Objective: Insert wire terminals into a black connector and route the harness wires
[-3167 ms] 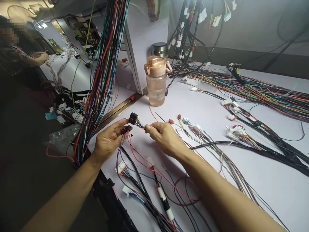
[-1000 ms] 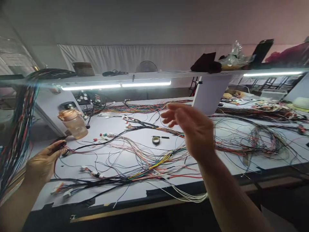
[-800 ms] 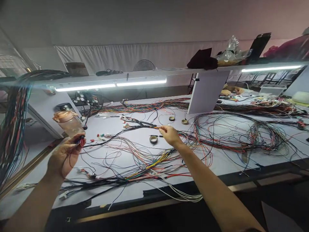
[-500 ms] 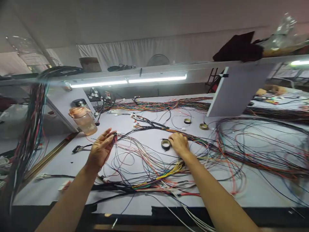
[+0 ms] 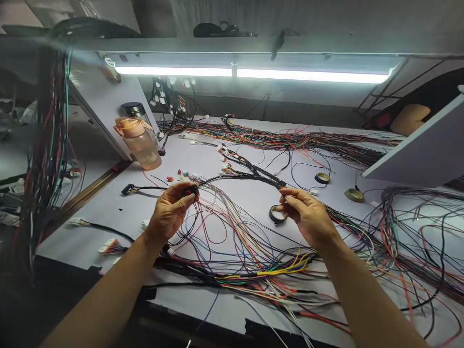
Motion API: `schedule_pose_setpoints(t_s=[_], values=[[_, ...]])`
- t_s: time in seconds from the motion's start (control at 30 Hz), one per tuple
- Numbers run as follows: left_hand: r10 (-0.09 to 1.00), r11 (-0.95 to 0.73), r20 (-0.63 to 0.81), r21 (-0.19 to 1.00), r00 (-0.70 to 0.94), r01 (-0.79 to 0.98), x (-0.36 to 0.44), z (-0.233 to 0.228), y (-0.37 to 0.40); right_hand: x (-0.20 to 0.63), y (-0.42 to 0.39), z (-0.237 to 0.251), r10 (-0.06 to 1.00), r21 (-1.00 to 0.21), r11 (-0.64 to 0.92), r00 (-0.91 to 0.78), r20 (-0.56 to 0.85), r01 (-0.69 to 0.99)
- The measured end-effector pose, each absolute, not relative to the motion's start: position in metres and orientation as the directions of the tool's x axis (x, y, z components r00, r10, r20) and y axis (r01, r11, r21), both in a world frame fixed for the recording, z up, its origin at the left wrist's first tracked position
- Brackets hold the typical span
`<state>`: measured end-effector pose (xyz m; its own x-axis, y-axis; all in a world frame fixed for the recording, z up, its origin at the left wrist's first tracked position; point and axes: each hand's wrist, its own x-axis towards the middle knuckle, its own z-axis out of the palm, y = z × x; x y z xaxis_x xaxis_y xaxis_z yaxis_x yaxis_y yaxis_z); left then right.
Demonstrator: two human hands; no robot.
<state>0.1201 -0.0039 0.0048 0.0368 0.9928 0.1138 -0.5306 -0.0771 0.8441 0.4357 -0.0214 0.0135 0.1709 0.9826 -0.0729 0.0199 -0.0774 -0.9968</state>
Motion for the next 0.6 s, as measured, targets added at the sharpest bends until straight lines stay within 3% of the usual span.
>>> schedule_pose_setpoints(t_s=[0.07,0.23,0.4,0.5,0.6], values=[[0.989,-0.094,0.137,0.857,0.048,-0.506,0.120,0.006,-0.006,0.421,-0.027,0.037,0.997,-0.996,-0.077,0.011,-0.078,-0.051],[0.982,-0.120,0.178,0.859,0.070,-0.497,0.120,0.007,-0.011,0.375,-0.028,0.079,0.947,-0.986,0.151,-0.275,0.165,-0.072],[0.966,-0.168,0.232,0.897,0.111,-0.409,0.118,0.008,-0.013,0.330,-0.014,0.087,0.920,-0.927,0.364,-0.119,0.373,-0.093],[0.956,-0.223,0.275,0.907,0.100,-0.358,0.117,0.009,-0.014,0.318,-0.011,0.084,0.900,-0.892,0.417,-0.059,0.432,-0.178],[0.943,-0.268,0.317,0.903,0.098,-0.336,0.117,0.011,-0.014,0.315,-0.015,0.078,0.898,-0.895,0.432,-0.041,0.438,-0.110]])
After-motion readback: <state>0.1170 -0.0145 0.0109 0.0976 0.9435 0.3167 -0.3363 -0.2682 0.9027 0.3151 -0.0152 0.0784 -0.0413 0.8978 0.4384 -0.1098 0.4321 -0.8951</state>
